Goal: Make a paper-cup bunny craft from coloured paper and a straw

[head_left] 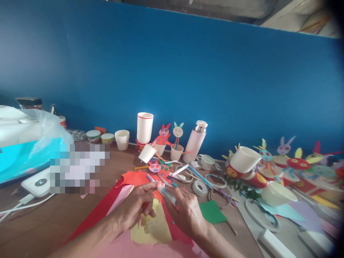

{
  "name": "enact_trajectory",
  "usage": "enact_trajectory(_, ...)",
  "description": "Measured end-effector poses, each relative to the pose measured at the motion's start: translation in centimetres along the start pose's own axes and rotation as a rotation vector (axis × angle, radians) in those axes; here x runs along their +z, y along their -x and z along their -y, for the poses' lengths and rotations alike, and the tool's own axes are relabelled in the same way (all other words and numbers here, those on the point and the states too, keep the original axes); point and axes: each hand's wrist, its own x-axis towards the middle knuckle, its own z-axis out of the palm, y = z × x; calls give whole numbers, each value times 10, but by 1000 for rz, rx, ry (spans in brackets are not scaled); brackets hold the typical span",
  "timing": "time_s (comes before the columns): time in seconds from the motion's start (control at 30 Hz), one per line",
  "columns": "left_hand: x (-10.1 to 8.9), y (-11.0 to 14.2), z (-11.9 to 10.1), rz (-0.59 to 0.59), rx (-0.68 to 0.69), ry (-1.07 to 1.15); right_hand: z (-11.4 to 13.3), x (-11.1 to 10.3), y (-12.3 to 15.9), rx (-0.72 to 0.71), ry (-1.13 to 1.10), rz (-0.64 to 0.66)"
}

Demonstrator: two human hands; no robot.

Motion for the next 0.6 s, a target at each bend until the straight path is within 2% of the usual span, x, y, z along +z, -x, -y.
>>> enact_trajectory(0.2,0,0,-1,-7,-30,-5,-4,6,4,-5,3,-42)
enact_trajectory(0.43,-5,0,-1,13,-78,-52,-2,2,2,28,8,-11)
enact_trajectory(0.6,-3,0,-1,16,-56,-32,-1,2,2,26,0,-37)
